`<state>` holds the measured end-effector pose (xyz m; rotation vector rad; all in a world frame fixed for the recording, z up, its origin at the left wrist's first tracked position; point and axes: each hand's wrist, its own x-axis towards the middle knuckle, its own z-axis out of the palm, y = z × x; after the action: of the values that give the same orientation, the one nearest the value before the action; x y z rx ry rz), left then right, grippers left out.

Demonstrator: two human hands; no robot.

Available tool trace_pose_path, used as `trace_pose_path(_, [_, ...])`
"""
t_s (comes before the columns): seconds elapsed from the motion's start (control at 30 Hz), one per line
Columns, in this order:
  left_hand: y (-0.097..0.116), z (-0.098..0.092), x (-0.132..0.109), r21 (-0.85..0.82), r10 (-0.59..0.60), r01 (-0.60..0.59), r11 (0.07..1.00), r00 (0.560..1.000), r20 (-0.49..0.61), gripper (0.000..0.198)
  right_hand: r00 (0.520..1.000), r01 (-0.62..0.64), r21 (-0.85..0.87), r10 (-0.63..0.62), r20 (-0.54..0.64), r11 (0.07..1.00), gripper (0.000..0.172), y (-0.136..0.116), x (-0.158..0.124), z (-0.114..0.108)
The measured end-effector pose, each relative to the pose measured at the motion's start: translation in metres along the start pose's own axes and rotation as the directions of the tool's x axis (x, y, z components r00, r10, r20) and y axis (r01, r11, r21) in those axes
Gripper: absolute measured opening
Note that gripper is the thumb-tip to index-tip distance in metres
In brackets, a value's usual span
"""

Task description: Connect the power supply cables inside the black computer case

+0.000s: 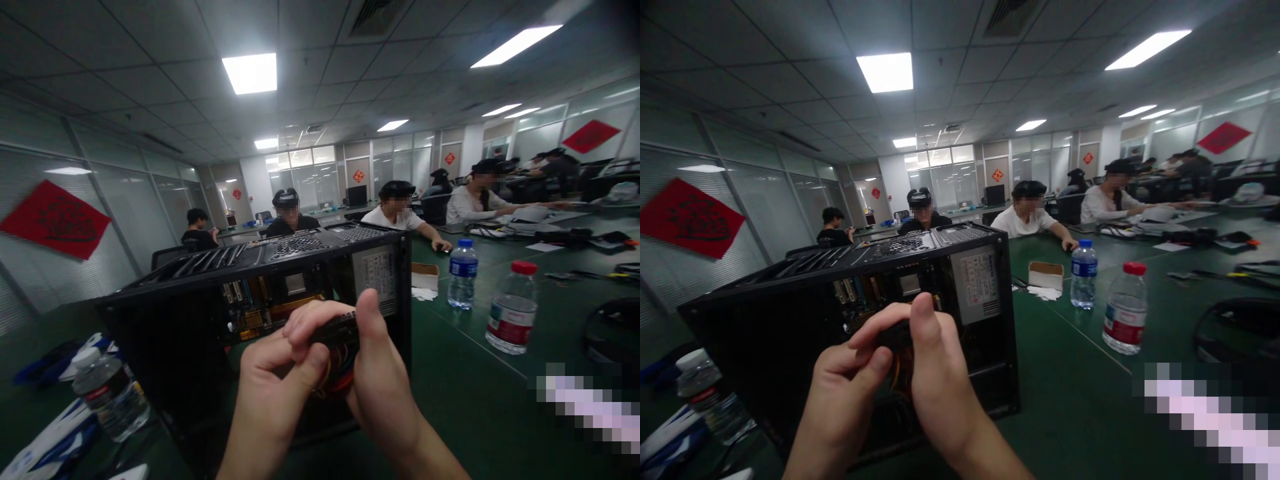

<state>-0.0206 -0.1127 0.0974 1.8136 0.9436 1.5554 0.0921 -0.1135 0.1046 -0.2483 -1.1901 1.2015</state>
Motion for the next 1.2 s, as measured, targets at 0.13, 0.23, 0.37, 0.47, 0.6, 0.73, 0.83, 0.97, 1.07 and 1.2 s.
trace_pose_path(0.13, [-0.001,-0.005,0.002,-0.104,-0.064,0.062,0.993,0.998,-0.024,0.032,0.994,0.105,-0.073,-0.105,0.008,0.992,0.067,0.000,0.002,0.010])
trace_pose_path(0.23, [0.006,-0.001,0.000,-0.193,-0.185,0.169,0.967,0.981,-0.066,0.035,0.990,0.140,-0.143,-0.138,0.025,0.980,0.066,-0.001,0.003,0.013])
trace_pose_path(0.37, [0.016,0.001,-0.002,-0.130,-0.194,0.182,0.975,0.977,-0.089,0.026,0.986,0.163,-0.139,-0.157,0.055,0.977,0.068,-0.003,0.004,0.010])
trace_pose_path(0.47, [0.018,-0.004,0.000,-0.031,-0.149,0.147,0.989,0.987,-0.060,0.022,0.985,0.169,-0.131,-0.164,0.046,0.977,0.072,-0.004,0.005,0.007])
trace_pose_path(0.6, [0.015,-0.012,0.004,0.010,-0.110,0.110,0.994,0.994,-0.022,0.021,0.986,0.167,-0.131,-0.165,0.021,0.977,0.074,-0.005,0.004,0.005])
trace_pose_path(0.73, [0.013,-0.013,0.005,-0.009,-0.134,0.133,0.991,0.991,-0.015,0.023,0.992,0.124,-0.065,-0.125,0.000,0.990,0.076,-0.003,0.004,0.003])
trace_pose_path(0.83, [0.014,-0.010,0.003,-0.056,-0.147,0.145,0.988,0.989,-0.029,0.023,0.996,0.094,-0.028,-0.094,0.006,0.995,0.074,0.000,0.005,0.004])
trace_pose_path(0.97, [0.018,-0.007,0.002,-0.091,-0.138,0.139,0.986,0.990,0.011,0.019,0.998,0.053,0.010,-0.052,-0.022,0.999,0.071,0.003,0.006,0.004])
trace_pose_path(1.07, [0.018,-0.010,0.004,-0.074,-0.138,0.143,0.987,0.989,0.060,0.020,0.997,0.049,0.037,-0.047,-0.055,0.998,0.070,0.006,0.007,0.004])
trace_pose_path(1.2, [0.014,-0.021,0.006,-0.025,-0.134,0.140,0.990,0.979,0.153,0.025,0.996,0.032,0.037,-0.028,-0.089,0.999,0.067,0.010,0.006,0.005])
